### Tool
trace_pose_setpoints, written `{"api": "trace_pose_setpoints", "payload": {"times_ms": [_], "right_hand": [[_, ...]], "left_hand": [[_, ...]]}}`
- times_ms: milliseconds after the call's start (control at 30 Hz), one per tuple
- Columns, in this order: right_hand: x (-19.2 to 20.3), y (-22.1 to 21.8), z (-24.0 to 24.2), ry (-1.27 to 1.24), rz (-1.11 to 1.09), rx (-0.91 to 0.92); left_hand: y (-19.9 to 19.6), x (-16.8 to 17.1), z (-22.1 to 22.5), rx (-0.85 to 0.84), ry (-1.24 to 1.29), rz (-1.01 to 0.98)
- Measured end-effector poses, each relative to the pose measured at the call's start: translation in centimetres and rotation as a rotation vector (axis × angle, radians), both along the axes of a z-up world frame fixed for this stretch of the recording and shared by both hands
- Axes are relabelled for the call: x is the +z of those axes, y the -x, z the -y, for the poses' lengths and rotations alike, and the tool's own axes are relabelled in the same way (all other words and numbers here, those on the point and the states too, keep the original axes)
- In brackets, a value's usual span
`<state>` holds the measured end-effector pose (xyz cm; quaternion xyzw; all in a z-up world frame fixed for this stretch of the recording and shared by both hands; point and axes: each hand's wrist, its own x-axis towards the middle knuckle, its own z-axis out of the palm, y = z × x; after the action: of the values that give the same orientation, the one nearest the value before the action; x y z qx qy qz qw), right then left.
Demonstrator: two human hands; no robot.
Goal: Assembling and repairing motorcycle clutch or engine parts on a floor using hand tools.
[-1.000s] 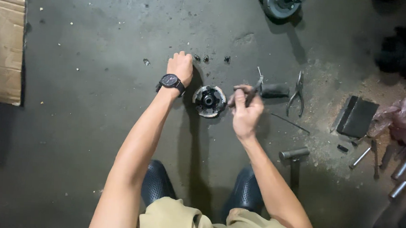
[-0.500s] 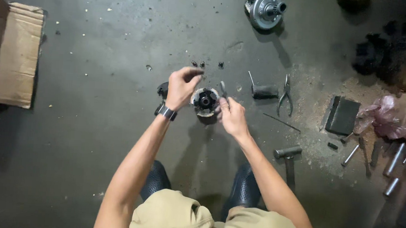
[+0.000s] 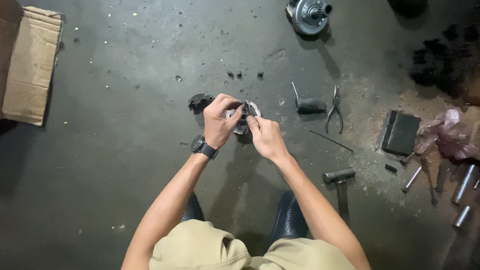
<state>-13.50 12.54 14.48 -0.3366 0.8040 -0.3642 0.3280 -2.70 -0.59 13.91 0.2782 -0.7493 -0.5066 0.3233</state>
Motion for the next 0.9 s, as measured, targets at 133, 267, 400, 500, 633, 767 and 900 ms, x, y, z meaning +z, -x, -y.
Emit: {"api": "trace_pose_setpoints", "payload": {"times_ms": [133, 267, 400, 500, 633, 767, 900], "right_hand": [[0.8, -0.5, 0.1, 0.056, -0.054, -0.022], [2.0, -0.8, 0.5, -0.006, -0.078, -0.062], [1.8, -0.5, 0.5, -0.077, -0.054, -0.058], [0.1, -0.5, -0.1, 0.017, -0.123, -0.053], [-4.8, 0.1, -1.9, -0.105, 0.214, -0.145], [-12.7, 0.6, -4.2, -0.109, 0.485, -0.213], [-17.4, 1.3, -5.1, -0.066, 0.633, -0.257]], "left_hand": [[0.1, 0.1, -0.4, 0.008, 0.056, -0.026], [0.3, 0.1, -0.8, 0.020, 0.072, -0.050], [0.5, 0.3, -0.8, -0.008, 0.074, -0.031], [0.4, -0.6, -1.2, 0.012, 0.030, -0.017], [0.1, -4.8, -1.1, -0.045, 0.059, 0.107], [-0.6, -10.9, -0.3, -0.063, 0.298, 0.278], [-0.9, -14.2, -0.6, -0.232, 0.204, 0.390]]}}
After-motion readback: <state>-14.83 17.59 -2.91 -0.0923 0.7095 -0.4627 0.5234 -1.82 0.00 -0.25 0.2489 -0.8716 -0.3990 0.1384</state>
